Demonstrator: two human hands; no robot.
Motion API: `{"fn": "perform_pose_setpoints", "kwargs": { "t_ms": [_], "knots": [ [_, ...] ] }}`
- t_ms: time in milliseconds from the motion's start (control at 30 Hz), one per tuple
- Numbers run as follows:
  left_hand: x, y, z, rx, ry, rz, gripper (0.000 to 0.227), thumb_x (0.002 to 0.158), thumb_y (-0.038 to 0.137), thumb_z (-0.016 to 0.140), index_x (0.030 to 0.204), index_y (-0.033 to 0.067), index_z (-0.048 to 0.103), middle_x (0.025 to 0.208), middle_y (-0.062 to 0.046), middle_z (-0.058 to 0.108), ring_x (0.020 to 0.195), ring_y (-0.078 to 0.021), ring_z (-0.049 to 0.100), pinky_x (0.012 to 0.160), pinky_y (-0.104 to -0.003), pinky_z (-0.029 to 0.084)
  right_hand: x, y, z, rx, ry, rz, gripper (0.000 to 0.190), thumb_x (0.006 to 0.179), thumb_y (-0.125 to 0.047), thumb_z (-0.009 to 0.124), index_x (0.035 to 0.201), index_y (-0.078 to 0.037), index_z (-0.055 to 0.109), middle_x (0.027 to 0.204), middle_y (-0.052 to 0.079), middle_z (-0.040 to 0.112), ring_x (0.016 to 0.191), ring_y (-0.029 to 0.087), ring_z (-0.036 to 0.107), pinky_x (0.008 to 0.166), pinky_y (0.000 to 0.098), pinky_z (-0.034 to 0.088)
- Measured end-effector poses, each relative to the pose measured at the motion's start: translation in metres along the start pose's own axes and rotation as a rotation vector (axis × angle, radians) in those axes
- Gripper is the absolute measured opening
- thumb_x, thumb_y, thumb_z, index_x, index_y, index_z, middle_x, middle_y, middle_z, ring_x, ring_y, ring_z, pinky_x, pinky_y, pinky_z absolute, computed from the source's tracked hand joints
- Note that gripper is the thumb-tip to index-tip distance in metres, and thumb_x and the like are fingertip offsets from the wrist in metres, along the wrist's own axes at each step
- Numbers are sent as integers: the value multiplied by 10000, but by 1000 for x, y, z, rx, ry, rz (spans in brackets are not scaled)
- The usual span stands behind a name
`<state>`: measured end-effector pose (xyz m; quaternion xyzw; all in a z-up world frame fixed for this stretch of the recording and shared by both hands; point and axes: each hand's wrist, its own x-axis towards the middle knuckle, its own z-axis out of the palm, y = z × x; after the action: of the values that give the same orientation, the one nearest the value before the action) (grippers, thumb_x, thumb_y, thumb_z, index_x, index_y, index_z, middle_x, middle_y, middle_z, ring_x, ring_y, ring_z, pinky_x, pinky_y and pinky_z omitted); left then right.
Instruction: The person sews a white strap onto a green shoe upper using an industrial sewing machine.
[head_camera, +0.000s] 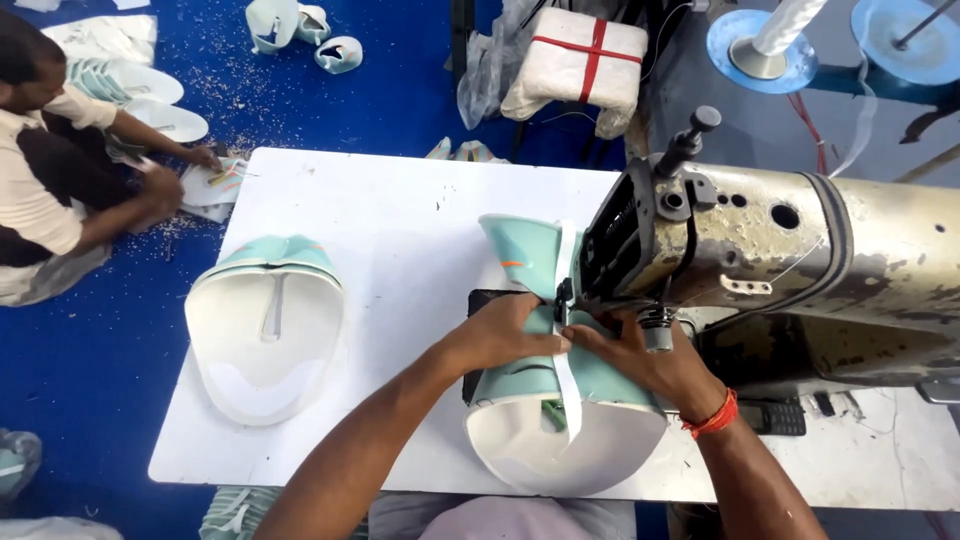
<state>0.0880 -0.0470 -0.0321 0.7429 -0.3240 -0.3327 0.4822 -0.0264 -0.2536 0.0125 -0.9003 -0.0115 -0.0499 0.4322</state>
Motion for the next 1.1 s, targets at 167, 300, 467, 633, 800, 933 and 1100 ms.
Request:
{"fn": "perform_pose_setpoints", "kwargs": {
  "t_ms": [167, 300, 467, 633, 800, 933, 1100],
  "knots": [
    [5, -9, 0, 183, -32, 5, 760, 765, 542, 753, 1213, -56, 615, 1163, -239, 693, 1086, -321, 681, 946, -397, 511, 3, -12, -10, -166, -90, 386, 334, 843, -417, 795, 1017, -133, 818, 830, 49, 816, 682, 212, 671, 586, 402, 493],
    [2, -6, 2, 207, -27, 11, 756, 765, 543, 755, 1203, -58, 613, 1161, -238, 687, 1086, -324, 678, 945, -405, 516, 3, -6, -19, -266, -121, 264, 312, 872, -382, 746, 986, -97, 800, 789, 90, 779, 687, 203, 725, 637, 380, 549],
    [4, -4, 1, 192, -4, -1, 735, 770, 524, 758, 1216, -41, 610, 1152, -225, 694, 1068, -318, 686, 933, -409, 525, 6, 5, -20, -245, -136, 239, 290, 851, -345, 725, 972, -91, 794, 815, 87, 793, 704, 252, 745, 658, 408, 564],
    [6, 8, -4, 109, 43, 24, 714, 745, 475, 789, 1260, 9, 622, 1159, -189, 724, 1079, -294, 710, 950, -390, 534, 17, 22, -28, -180, -149, 33, 266, 900, -300, 674, 1059, -124, 795, 979, 72, 806, 864, 233, 765, 734, 389, 582],
    [12, 14, -10, 142, 46, 3, 747, 714, 442, 827, 1317, 66, 598, 1188, -157, 727, 1123, -285, 701, 982, -384, 523, 22, 51, -27, -175, -68, -209, 271, 900, -280, 703, 1105, -120, 782, 1082, 77, 787, 939, 241, 754, 790, 393, 577],
    [14, 10, -12, 188, 34, 42, 785, 718, 439, 839, 1356, 74, 561, 1216, -167, 711, 1156, -307, 676, 991, -408, 505, 21, 97, -19, -303, -83, -200, 253, 904, -289, 702, 1097, -150, 786, 1077, 81, 786, 956, 268, 740, 785, 399, 567],
    [14, 12, -11, 214, 13, 4, 800, 722, 465, 828, 1360, 75, 546, 1216, -183, 718, 1154, -320, 685, 990, -423, 511, 25, 125, -16, -313, -151, -185, 239, 911, -253, 699, 1110, -165, 798, 1082, 93, 785, 950, 281, 731, 780, 401, 559]
  ]
}}
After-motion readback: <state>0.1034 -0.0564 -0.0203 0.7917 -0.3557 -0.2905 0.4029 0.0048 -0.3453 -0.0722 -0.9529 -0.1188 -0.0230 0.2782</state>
